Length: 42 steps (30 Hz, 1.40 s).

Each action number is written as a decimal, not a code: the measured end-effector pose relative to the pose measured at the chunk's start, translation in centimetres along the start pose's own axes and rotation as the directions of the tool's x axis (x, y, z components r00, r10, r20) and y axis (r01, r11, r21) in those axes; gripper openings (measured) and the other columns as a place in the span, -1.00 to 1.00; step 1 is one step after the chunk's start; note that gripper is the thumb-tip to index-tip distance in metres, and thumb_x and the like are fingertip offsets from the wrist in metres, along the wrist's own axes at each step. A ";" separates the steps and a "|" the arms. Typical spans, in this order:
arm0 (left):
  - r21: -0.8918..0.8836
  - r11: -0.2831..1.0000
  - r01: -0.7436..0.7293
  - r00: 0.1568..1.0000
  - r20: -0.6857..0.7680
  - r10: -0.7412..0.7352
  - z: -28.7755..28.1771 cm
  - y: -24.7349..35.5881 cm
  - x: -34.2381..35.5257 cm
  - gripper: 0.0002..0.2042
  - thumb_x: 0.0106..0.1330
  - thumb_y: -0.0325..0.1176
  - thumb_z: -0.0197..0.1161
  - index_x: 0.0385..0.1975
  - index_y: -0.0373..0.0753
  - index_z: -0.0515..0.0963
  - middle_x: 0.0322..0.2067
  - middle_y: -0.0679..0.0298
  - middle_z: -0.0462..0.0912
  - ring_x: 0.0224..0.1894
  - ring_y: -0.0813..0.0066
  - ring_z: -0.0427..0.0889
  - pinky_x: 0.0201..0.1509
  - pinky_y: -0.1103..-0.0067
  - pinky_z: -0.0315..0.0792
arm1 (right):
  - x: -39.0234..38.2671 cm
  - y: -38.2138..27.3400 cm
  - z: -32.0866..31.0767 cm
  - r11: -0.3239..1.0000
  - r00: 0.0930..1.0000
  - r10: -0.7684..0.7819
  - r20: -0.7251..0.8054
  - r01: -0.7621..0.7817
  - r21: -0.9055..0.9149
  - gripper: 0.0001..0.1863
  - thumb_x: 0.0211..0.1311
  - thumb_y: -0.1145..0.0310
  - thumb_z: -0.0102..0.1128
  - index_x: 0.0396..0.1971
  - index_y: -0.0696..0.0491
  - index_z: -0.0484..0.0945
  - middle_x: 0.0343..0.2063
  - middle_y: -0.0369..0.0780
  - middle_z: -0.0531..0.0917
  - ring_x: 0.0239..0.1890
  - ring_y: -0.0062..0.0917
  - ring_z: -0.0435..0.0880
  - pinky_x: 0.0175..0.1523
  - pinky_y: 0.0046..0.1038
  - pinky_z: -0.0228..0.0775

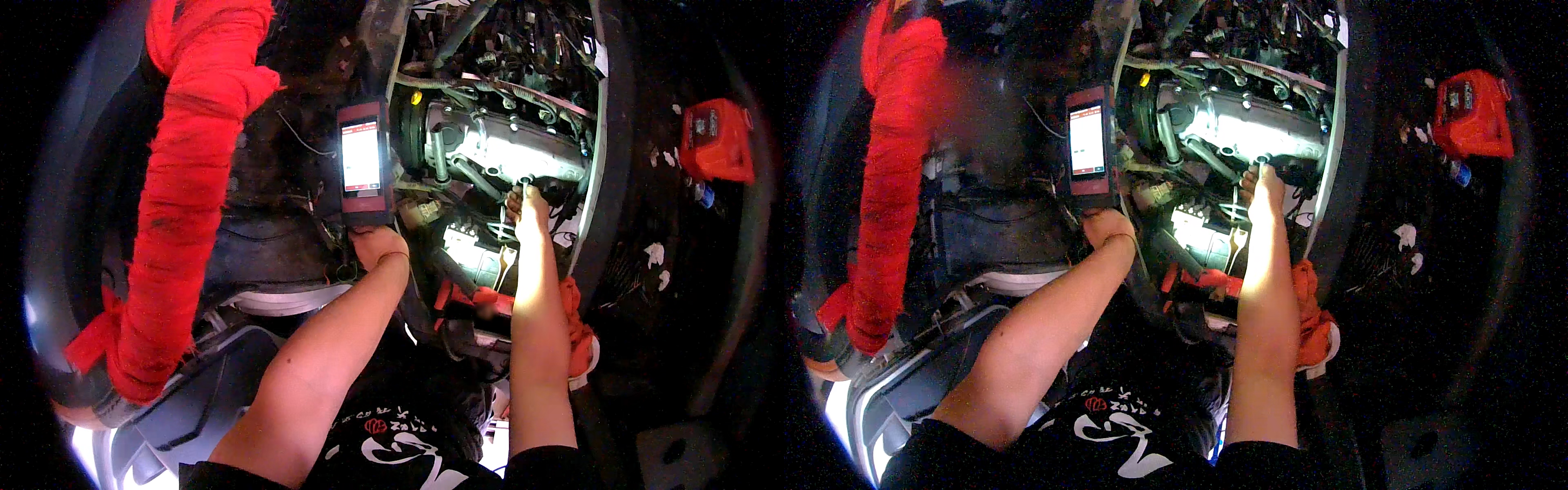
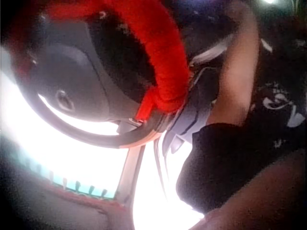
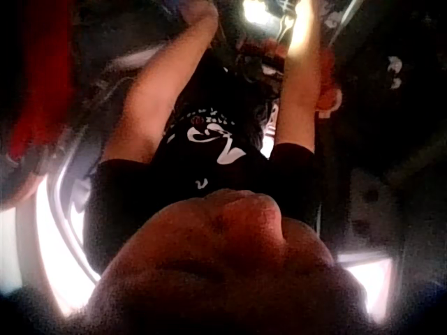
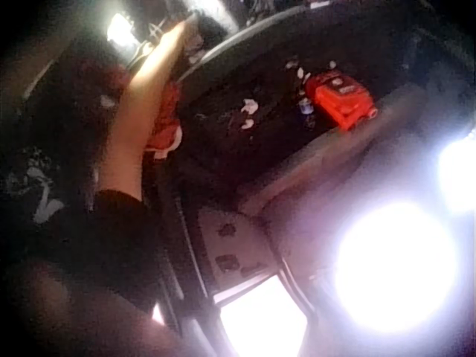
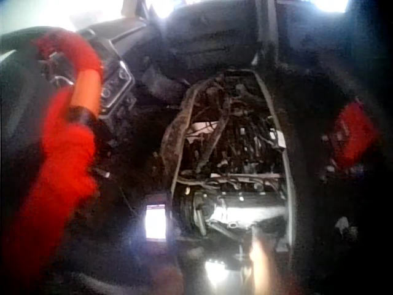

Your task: The person works on a car engine with the hood open, using a wrench and a flashlight to loosen and remove bolts from the engine block. They then move to a workbench to continue working on a removed engine component, using a wrench to adjust bolts on the part.

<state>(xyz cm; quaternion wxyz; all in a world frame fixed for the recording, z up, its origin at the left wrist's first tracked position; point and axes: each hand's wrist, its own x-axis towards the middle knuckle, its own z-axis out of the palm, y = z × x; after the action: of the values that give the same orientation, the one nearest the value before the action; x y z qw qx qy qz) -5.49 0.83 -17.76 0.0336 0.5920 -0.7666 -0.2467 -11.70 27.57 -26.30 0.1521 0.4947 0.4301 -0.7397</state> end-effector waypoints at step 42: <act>-0.097 0.995 0.001 0.999 0.035 0.003 0.8 -0.6 0.5 -0.51 0.47 -0.09 -0.28 0.01 -0.36 0.47 0.03 -0.22 0.53 0.07 -0.20 0.52 0.12 0.14 0.40 | -10.2 -2.1 -1.0 -0.050 0.845 -0.501 0.189 0.190 -0.981 -0.53 0.19 0.03 0.20 -0.11 0.14 0.52 -0.18 0.06 0.66 -0.08 -0.02 0.64 0.02 -0.09 0.46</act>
<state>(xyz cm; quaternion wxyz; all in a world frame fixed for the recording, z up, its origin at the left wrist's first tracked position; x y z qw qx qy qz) -5.34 0.56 -18.84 0.0490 0.5847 -0.7544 -0.2941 -7.70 27.53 -16.63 0.2017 0.2086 0.9374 -0.1928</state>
